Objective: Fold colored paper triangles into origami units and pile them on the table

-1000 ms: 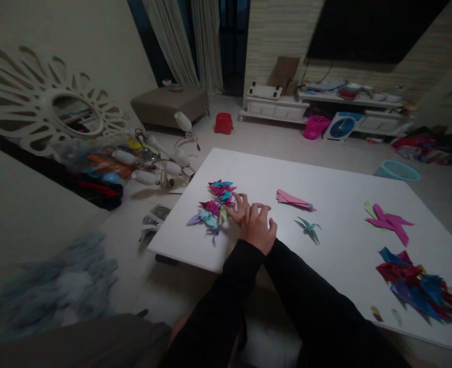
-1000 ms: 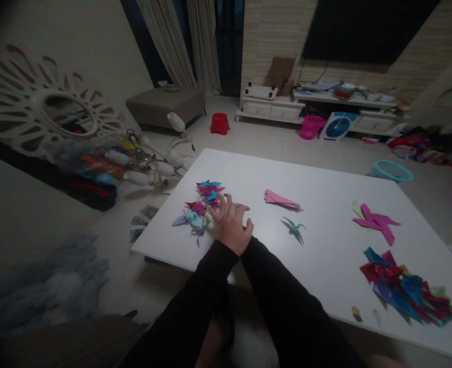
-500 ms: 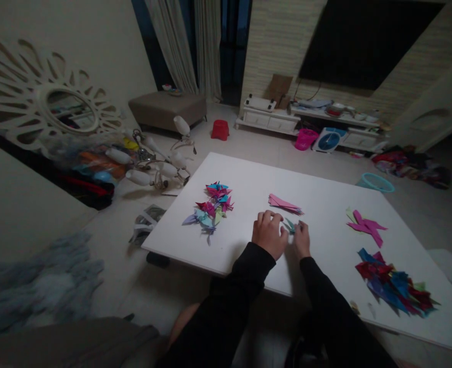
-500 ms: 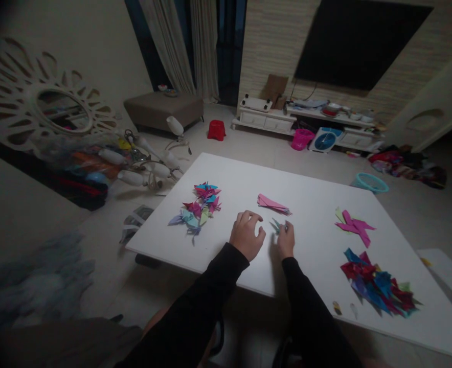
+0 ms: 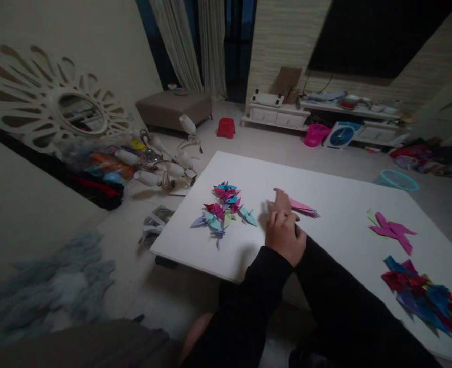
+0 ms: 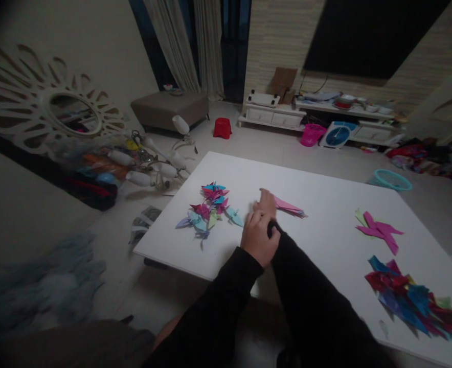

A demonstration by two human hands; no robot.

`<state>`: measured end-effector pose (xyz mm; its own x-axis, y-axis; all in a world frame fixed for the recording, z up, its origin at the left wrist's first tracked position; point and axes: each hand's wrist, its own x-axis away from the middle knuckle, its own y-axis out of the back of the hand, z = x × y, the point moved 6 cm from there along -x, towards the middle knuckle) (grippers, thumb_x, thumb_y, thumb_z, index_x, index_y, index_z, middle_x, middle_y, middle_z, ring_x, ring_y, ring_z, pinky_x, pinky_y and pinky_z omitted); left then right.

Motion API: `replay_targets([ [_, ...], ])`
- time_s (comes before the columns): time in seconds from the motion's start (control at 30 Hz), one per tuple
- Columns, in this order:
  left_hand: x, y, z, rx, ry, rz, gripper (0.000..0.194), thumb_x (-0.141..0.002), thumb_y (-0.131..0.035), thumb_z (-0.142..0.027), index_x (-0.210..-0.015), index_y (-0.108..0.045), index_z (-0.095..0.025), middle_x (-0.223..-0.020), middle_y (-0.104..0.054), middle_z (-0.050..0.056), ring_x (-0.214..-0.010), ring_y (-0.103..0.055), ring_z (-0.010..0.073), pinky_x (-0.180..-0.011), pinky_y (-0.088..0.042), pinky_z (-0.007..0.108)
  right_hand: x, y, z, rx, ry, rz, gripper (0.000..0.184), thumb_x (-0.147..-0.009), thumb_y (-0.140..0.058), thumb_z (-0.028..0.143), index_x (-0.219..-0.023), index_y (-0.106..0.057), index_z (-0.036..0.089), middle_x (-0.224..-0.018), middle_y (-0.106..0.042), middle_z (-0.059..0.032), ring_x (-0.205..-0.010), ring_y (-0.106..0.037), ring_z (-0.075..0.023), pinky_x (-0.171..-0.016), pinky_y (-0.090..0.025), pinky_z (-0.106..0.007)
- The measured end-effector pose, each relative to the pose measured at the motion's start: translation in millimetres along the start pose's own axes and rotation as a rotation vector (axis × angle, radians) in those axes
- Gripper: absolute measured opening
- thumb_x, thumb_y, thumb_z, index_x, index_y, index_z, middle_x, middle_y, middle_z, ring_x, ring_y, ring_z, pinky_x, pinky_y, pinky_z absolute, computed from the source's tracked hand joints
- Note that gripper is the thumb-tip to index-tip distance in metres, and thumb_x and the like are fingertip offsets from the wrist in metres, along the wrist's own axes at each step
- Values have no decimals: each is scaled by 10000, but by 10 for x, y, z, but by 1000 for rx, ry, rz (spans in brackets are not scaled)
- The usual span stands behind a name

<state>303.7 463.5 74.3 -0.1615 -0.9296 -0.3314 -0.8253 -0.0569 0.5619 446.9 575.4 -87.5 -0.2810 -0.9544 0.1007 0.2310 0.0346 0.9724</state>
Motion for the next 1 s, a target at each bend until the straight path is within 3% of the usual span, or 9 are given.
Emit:
replay_targets([
  [0.23, -64, 57, -5, 30, 15, 17, 179, -817, -576, -157, -981, -617, -216, -1060, -629, 60, -1065, -537, 245, -938, -491, 399, -399, 399, -381, 58, 56, 73, 510, -803, -677, 362, -1263, -570, 169, -1217, -631, -195, -1126, -617, -323, -913, -461, -408],
  [0.37, -55, -11, -43, 47, 13, 38, 167, -816, -590, -165, -971, -618, -219, -1055, -636, 67, -1061, -545, 255, -907, -504, 402, -447, 471, -453, 25, 51, 169, 433, -821, -678, 352, -1147, -590, 81, -1089, -678, -221, -950, -666, -276, -768, -472, -322],
  [0.47, -21, -21, -56, 55, 9, 32, 170, -809, -604, -162, -967, -623, -221, -1049, -635, 66, -1066, -546, 256, -896, -513, 402, -428, 446, -177, -61, 65, 212, 412, -825, -686, 373, -1116, -587, 98, -1054, -700, -191, -842, -664, -226, -669, -452, -278],
  [0.57, 6, 6, -52, 58, -1, 7, 169, -811, -601, -154, -966, -625, -218, -1043, -632, 63, -1061, -545, 249, -931, -508, 400, -417, 469, 294, -174, 110, 177, 457, -836, -681, 416, -1159, -563, 115, -1073, -700, -167, -824, -644, -197, -653, -440, -258],
  [0.73, 3, 39, -35, 57, 2, -15, 175, -817, -593, -150, -969, -619, -233, -1035, -623, 55, -1060, -547, 237, -967, -501, 387, -341, 497, 1151, -404, 383, 230, 412, -846, -635, 520, -976, -649, 129, -823, -693, -72, -699, -581, -164, -614, -399, -254],
  [0.83, -9, 55, -36, 56, 0, -14, 169, -823, -593, -158, -971, -616, -236, -1040, -623, 55, -1065, -545, 238, -961, -503, 385, -287, 532, 1413, -398, 464, 223, 296, -815, -637, 426, -853, -662, 133, -761, -657, -36, -698, -549, -150, -614, -368, -245],
  [1.0, -41, 174, -46, 84, 1, -100, 184, -810, -597, -139, -968, -621, -230, -1038, -631, 56, -1083, -545, 238, -976, -484, 384, -199, 658, 1763, -410, 566, 151, 271, -817, -592, 412, -851, -633, 146, -800, -648, -24, -708, -519, -143, -637, -374, -243],
])
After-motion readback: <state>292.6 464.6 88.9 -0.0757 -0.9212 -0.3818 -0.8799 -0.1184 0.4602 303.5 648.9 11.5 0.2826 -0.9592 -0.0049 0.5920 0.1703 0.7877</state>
